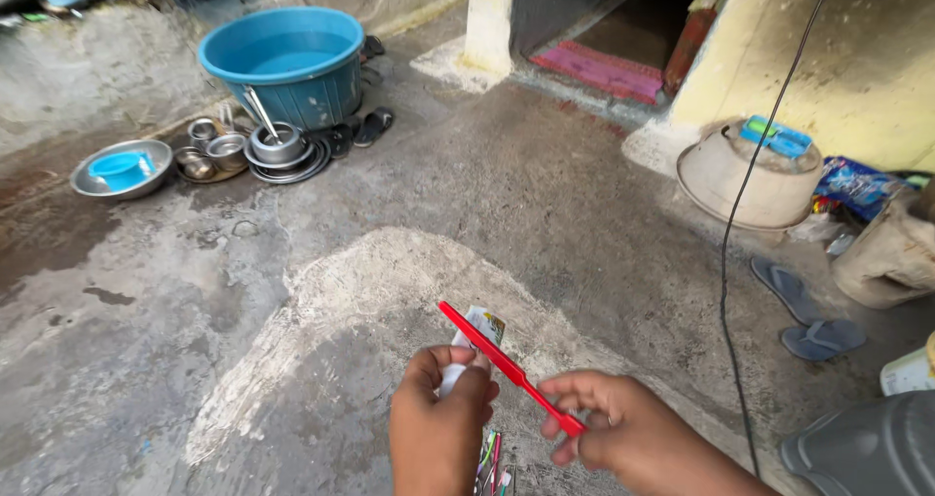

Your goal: The person cleans toothbrushes and a tongue cleaner by hand using a cloth, then places them and a tube of toothpaste into a wall-mounted holder.

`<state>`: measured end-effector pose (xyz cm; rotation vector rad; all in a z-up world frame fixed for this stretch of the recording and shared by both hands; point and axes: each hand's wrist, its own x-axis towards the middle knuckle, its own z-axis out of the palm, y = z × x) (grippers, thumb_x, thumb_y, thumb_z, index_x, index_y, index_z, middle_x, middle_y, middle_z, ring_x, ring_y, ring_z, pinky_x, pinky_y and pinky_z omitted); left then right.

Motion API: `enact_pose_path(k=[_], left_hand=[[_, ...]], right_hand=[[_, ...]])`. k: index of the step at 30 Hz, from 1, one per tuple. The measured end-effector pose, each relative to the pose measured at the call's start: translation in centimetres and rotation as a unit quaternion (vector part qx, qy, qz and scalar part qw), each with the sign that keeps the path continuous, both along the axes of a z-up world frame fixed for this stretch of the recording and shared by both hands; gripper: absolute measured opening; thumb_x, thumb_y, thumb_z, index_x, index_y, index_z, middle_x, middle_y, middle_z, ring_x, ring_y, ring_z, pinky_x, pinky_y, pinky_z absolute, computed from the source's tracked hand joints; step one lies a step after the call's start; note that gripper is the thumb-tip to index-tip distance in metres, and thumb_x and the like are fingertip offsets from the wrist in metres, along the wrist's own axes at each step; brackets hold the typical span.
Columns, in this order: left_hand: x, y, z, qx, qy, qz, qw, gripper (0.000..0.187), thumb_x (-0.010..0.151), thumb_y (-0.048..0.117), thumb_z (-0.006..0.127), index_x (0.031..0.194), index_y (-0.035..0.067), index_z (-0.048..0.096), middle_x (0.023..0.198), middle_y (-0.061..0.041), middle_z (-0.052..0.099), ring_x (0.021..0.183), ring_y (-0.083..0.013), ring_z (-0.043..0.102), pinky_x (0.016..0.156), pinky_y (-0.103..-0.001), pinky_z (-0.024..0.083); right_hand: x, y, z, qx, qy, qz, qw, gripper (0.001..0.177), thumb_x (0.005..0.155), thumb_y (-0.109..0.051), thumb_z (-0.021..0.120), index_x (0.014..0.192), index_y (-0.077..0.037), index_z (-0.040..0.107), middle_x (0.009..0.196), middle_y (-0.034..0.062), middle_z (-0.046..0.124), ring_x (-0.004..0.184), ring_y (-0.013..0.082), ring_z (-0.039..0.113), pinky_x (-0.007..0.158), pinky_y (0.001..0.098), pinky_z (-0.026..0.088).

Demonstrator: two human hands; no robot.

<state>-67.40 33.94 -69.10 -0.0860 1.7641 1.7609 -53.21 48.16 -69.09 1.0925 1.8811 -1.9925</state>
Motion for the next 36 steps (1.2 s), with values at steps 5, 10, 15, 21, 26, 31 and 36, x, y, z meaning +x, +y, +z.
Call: enact_pose_path(k=[5, 10, 15, 21, 26, 31, 36], left_hand=[[0.4, 3.2, -17.0, 0.003, -0.121, 0.011, 0.993, 0.024, 0.087, 0.024, 0.076, 0.1, 0.004, 0.069, 0.093, -0.006, 0.074, 0.079, -0.0189, 0.077, 0.064, -0.034, 0.055], [3.2, 3.7, -32.7, 0.014, -0.164, 0.015, 0.986, 0.025, 0.091, 0.028, 0.072, 0.104, 0.007, 0.069, 0.093, -0.005, 0.074, 0.083, -0.0175, 0.076, 0.067, -0.033, 0.054], [6.4, 2.2, -42.4, -0.013, -0.222, 0.026, 0.975, 0.025, 0.094, 0.029, 0.067, 0.11, 0.01, 0.069, 0.097, 0.0, 0.072, 0.092, -0.014, 0.072, 0.078, -0.034, 0.053], [8.3, 0.3, -49.7, 0.009, -0.235, 0.047, 0.971, 0.023, 0.093, 0.027, 0.068, 0.11, 0.011, 0.069, 0.095, -0.003, 0.075, 0.092, -0.0138, 0.069, 0.079, -0.032, 0.049], [8.7, 0.3, -54.4, -0.002, -0.243, 0.06, 0.968, 0.022, 0.091, 0.017, 0.069, 0.112, 0.009, 0.073, 0.095, -0.005, 0.073, 0.086, -0.0151, 0.068, 0.074, -0.03, 0.051], [8.4, 0.4, -57.8, 0.028, -0.269, 0.093, 0.958, 0.031, 0.091, 0.009, 0.064, 0.122, 0.006, 0.067, 0.102, -0.009, 0.072, 0.088, -0.0165, 0.07, 0.074, -0.03, 0.057], [8.0, 0.4, -59.7, 0.021, -0.315, 0.148, 0.937, 0.038, 0.099, 0.015, 0.059, 0.137, 0.012, 0.053, 0.111, -0.012, 0.071, 0.09, -0.0191, 0.073, 0.074, -0.03, 0.054]], right_hand=[[0.8, 4.1, -17.8, 0.053, -0.087, 0.146, 0.984, 0.036, 0.083, 0.006, 0.071, 0.118, -0.001, 0.068, 0.101, 0.0103, 0.071, 0.085, 0.0133, 0.071, 0.069, 0.0255, 0.052], [1.3, 3.0, -30.8, 0.088, -0.136, 0.149, 0.975, 0.041, 0.082, 0.001, 0.071, 0.121, -0.009, 0.064, 0.1, 0.0074, 0.076, 0.073, 0.0139, 0.075, 0.064, 0.0267, 0.055], [1.4, 0.6, -38.5, 0.113, -0.228, 0.157, 0.954, 0.04, 0.086, -0.009, 0.075, 0.124, -0.013, 0.061, 0.104, 0.0031, 0.074, 0.059, 0.017, 0.074, 0.055, 0.0317, 0.052], [2.2, -1.4, -46.8, 0.095, -0.204, 0.153, 0.962, 0.03, 0.085, -0.007, 0.075, 0.113, -0.008, 0.067, 0.101, 0.0066, 0.073, 0.056, 0.0164, 0.068, 0.055, 0.0307, 0.052], [2.8, -1.6, -52.5, 0.083, -0.194, 0.128, 0.969, 0.033, 0.081, 0.005, 0.067, 0.11, -0.011, 0.069, 0.099, 0.0068, 0.073, 0.074, 0.0129, 0.07, 0.066, 0.0285, 0.054], [2.8, -1.5, -56.6, 0.079, -0.202, 0.08, 0.973, 0.028, 0.079, 0.008, 0.067, 0.103, -0.005, 0.068, 0.1, 0.0039, 0.071, 0.084, 0.0151, 0.074, 0.07, 0.0298, 0.056], [3.2, -1.1, -59.2, 0.034, -0.197, 0.005, 0.98, 0.025, 0.084, 0.004, 0.067, 0.107, -0.006, 0.064, 0.095, 0.004, 0.07, 0.078, 0.0176, 0.076, 0.066, 0.0299, 0.056]])
